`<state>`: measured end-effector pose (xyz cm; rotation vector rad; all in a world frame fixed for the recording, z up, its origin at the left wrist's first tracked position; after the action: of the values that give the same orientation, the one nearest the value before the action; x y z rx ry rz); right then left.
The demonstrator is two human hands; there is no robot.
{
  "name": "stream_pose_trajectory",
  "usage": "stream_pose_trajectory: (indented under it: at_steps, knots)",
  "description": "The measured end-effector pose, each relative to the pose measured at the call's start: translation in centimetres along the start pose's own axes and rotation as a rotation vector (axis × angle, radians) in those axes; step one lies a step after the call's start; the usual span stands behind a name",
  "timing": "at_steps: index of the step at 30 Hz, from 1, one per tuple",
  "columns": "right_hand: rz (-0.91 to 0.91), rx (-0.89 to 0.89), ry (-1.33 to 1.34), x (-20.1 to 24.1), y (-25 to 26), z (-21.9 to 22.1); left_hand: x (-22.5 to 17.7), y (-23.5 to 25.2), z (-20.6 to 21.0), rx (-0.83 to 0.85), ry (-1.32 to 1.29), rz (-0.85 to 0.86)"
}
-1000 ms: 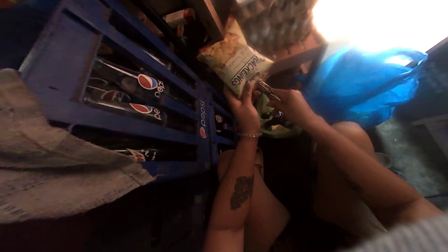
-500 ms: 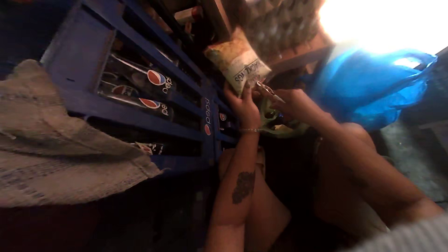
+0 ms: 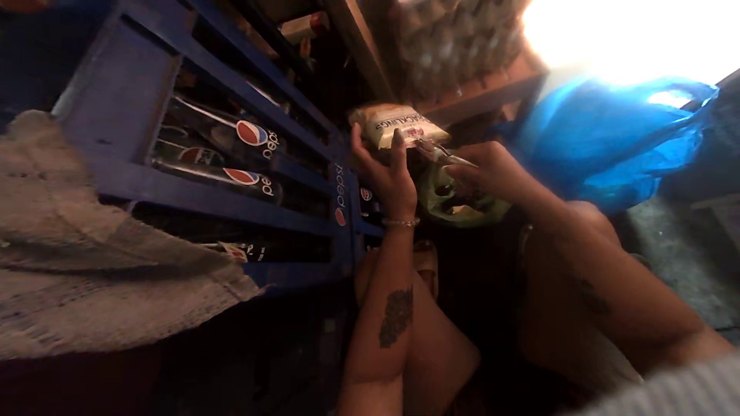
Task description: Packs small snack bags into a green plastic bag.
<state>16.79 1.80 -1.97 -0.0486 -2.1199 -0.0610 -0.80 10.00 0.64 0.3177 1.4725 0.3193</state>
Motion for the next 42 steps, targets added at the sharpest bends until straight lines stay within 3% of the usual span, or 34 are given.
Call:
stream_pose_trajectory:
  at_steps: [4, 7, 10, 14, 17, 22, 25, 29, 31, 36, 40, 42]
  knots:
    - [0.074, 0.037, 0.145, -0.6, -0.4, -0.1, -0.8, -0.3, 0.7, 0.170, 0.208, 0.076]
    - [0.106, 0.082, 0.232, -0.8, -0.9, 0.1, 0.3, -0.5, 1.7, 0.313, 0.103, -0.016]
    - [0.123, 0.154, 0.331, -0.6, -1.4, 0.4, 0.9, -0.3, 1.3, 0.314, -0.107, -0.114]
    - [0.129, 0.241, 0.431, -0.3, -2.0, 1.0, 0.5, -0.4, 0.8, 0.339, -0.073, -0.169]
    - [0.146, 0.261, 0.442, -0.3, -2.2, 1.1, -0.1, -0.3, 0.2, 0.292, -0.062, -0.097]
    - [0.201, 0.328, 0.483, -0.5, -2.6, 1.3, -2.2, -0.7, 0.7, 0.357, -0.126, 0.135]
    - [0.140, 0.438, 0.618, -0.1, -3.0, 2.2, -3.4, -0.9, 0.7, 0.415, -0.175, 0.253]
    - [0.056, 0.599, 0.811, 1.0, -3.9, 3.6, -4.0, -0.8, 0.6, 0.491, -0.226, 0.281]
    - [0.089, 0.536, 0.699, 0.8, -3.6, 3.5, -4.0, -0.6, 0.3, 0.481, -0.156, 0.309]
    - [0.071, 0.174, 0.200, -0.1, -2.1, 1.3, -3.3, -0.3, -0.1, 0.400, 0.147, 0.348]
    - [0.041, -0.056, -0.036, -0.9, -1.2, -0.4, -2.6, -0.8, -0.9, 0.211, 0.164, 0.196]
    - [0.053, -0.119, -0.072, -1.0, -1.1, -0.9, -2.2, -1.5, -0.3, 0.198, 0.193, 0.090]
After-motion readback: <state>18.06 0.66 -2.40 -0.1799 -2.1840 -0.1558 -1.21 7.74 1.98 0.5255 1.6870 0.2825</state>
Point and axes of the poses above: each hand's wrist, its own y-axis towards the middle knuckle, its own z-axis out of the palm, x = y × z, the point moved 10 cm from there along y, towards the middle knuckle, and after that the axes turned 15 degrees about -y, right-handed, at the moved point
